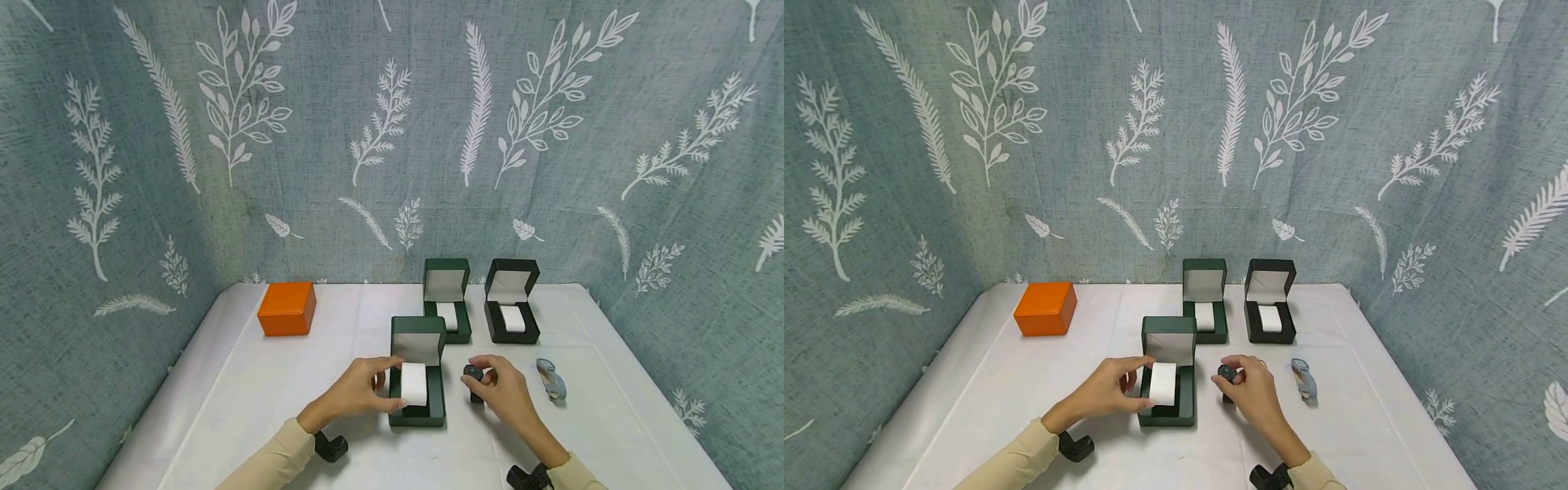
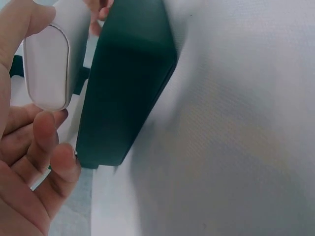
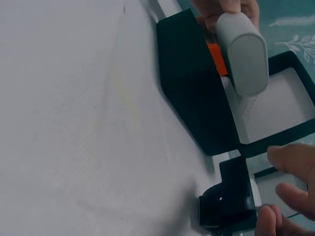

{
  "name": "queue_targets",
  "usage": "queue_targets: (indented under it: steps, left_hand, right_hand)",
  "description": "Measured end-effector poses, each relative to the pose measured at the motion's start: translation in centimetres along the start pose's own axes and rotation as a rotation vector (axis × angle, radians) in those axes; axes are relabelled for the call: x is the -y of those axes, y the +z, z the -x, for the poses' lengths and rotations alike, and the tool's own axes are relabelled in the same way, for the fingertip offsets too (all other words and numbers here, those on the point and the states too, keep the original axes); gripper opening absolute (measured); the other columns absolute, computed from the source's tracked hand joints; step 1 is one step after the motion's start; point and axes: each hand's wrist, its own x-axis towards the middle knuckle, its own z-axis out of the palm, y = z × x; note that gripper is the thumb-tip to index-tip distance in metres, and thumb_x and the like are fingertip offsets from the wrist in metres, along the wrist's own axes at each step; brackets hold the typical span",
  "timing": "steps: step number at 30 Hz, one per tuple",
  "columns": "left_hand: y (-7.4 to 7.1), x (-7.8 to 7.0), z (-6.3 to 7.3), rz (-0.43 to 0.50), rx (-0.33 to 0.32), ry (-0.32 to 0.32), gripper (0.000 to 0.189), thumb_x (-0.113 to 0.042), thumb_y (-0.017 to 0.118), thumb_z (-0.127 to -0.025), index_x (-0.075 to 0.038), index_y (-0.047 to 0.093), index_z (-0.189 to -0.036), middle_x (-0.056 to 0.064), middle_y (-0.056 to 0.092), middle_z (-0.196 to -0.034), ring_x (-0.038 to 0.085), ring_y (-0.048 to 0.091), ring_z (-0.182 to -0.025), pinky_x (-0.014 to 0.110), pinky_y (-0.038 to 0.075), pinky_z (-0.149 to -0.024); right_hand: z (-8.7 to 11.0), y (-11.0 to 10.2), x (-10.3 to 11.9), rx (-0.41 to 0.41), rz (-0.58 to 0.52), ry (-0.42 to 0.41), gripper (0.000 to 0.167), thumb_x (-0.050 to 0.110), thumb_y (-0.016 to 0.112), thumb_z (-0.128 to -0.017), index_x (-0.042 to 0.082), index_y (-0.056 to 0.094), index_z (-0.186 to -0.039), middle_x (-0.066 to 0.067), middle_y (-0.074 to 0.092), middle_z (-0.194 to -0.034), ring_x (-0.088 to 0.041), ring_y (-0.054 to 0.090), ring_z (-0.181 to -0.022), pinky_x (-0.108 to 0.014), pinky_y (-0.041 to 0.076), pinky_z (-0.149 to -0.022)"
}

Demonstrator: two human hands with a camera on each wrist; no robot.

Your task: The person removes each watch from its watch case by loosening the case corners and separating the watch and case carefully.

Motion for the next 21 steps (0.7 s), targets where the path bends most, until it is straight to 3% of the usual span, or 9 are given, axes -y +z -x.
queue_targets:
  steps: [7,21]
  left_hand:
    - [0.0,0.2,0.0,-0.006,-0.012,-0.007,0.070,-0.042,0.086,-0.082,-0.008,0.064,-0.139,0.008,0.065,-0.082,0.005,0.053,-0.070,0.019,0.039,-0.056]
    - [0.0,0.4,0.1,-0.007,-0.030,0.000,0.072,-0.043,0.087,-0.082,-0.006,0.063,-0.140,0.006,0.067,-0.084,0.006,0.055,-0.068,0.019,0.041,-0.055]
  right_hand:
    - [0.0,0.2,0.9,0.086,-0.064,-0.067,0.039,0.017,0.090,-0.080,0.007,0.074,-0.114,-0.006,0.068,-0.091,-0.008,0.058,-0.070,-0.023,0.050,-0.063]
    - [0.7,1.7,1.5,0.262,-0.118,-0.193,0.048,0.022,0.088,-0.083,0.003,0.069,-0.123,-0.009,0.069,-0.102,-0.004,0.062,-0.072,-0.024,0.054,-0.064]
